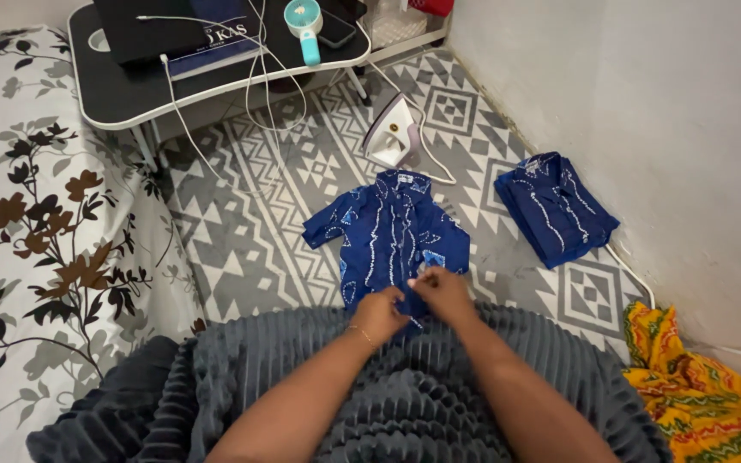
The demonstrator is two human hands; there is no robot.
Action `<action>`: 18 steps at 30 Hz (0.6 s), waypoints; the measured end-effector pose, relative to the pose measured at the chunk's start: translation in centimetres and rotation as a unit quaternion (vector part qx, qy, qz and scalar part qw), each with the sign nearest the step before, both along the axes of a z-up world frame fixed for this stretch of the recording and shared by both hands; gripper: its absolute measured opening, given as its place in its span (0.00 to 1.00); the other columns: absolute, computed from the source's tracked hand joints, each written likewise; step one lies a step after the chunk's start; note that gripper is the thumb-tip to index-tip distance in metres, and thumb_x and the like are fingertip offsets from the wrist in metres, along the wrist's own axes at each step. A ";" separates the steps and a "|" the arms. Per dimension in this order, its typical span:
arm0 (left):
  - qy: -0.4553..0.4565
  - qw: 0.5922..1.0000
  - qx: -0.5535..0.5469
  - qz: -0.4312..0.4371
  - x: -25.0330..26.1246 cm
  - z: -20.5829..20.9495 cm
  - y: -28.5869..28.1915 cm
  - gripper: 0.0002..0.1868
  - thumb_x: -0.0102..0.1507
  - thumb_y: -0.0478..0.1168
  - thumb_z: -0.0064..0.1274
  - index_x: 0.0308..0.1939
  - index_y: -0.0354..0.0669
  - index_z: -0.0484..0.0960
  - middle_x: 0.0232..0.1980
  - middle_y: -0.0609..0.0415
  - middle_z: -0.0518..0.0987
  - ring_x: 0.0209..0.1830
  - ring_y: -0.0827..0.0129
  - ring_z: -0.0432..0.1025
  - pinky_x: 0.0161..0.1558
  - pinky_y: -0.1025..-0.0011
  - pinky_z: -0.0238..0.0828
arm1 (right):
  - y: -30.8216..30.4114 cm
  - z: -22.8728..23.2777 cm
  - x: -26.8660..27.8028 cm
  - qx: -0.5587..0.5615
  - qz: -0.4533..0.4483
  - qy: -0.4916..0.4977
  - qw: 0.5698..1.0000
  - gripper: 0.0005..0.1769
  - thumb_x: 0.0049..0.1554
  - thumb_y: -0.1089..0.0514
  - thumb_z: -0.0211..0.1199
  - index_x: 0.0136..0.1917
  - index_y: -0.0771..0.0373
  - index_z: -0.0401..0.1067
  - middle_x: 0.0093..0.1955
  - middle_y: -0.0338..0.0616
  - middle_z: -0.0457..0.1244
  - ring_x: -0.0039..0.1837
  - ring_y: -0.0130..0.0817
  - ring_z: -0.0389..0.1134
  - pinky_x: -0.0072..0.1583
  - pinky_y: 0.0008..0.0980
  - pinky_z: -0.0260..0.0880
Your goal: The person irons a blue patterned shirt on the floor, smoothing it out, buttoning it, and pressing the fabric with an iron. The shirt is handled one at a time and placed flat on the floor during ironing.
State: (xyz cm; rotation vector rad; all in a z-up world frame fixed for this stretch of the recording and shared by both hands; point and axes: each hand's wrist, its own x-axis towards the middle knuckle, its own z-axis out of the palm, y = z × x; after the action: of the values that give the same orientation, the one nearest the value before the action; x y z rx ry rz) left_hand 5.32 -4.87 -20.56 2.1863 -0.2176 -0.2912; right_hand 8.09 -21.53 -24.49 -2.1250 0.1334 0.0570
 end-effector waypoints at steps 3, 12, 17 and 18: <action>-0.038 0.997 0.069 -0.027 -0.4 1.5 -0.5 0.17 0.45 0.36 0.56 0.38 0.42 0.76 0.27 0.43 0.76 0.29 0.54 0.72 0.34 0.63 0.67 | 1.3 -1.6 0.6 -0.042 -0.009 -0.020 0.999 0.21 0.39 0.46 0.68 0.36 0.65 0.69 0.31 0.46 0.64 0.34 0.34 0.66 0.39 0.29 0.65; -0.011 0.994 0.081 -0.079 -0.1 0.9 -0.2 0.12 0.46 0.40 0.57 0.32 0.41 0.80 0.29 0.47 0.77 0.31 0.57 0.73 0.36 0.66 0.68 | 0.3 -4.1 1.1 0.124 -0.024 0.159 0.979 0.13 0.45 0.55 0.59 0.38 0.68 0.69 0.31 0.44 0.63 0.32 0.31 0.64 0.35 0.28 0.65; 0.010 0.992 0.089 -0.086 0.0 0.6 -0.3 0.13 0.46 0.40 0.57 0.33 0.41 0.79 0.29 0.46 0.77 0.31 0.57 0.72 0.36 0.66 0.67 | -0.5 -4.3 1.2 0.194 -0.019 0.201 0.960 0.09 0.48 0.58 0.57 0.39 0.66 0.71 0.31 0.43 0.64 0.32 0.27 0.64 0.36 0.24 0.65; 0.017 0.992 0.092 -0.083 0.0 0.7 -0.4 0.13 0.46 0.40 0.57 0.34 0.42 0.78 0.29 0.46 0.77 0.32 0.57 0.72 0.37 0.65 0.67 | -0.6 -4.7 1.2 0.205 -0.012 0.196 0.959 0.09 0.47 0.59 0.57 0.39 0.66 0.71 0.31 0.42 0.64 0.32 0.27 0.64 0.35 0.23 0.64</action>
State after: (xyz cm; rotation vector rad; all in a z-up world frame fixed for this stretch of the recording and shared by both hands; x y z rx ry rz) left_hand 5.32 -5.23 -19.86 2.3480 -0.3682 -0.4567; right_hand 9.28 -22.17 -29.18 -1.6753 0.3495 0.4545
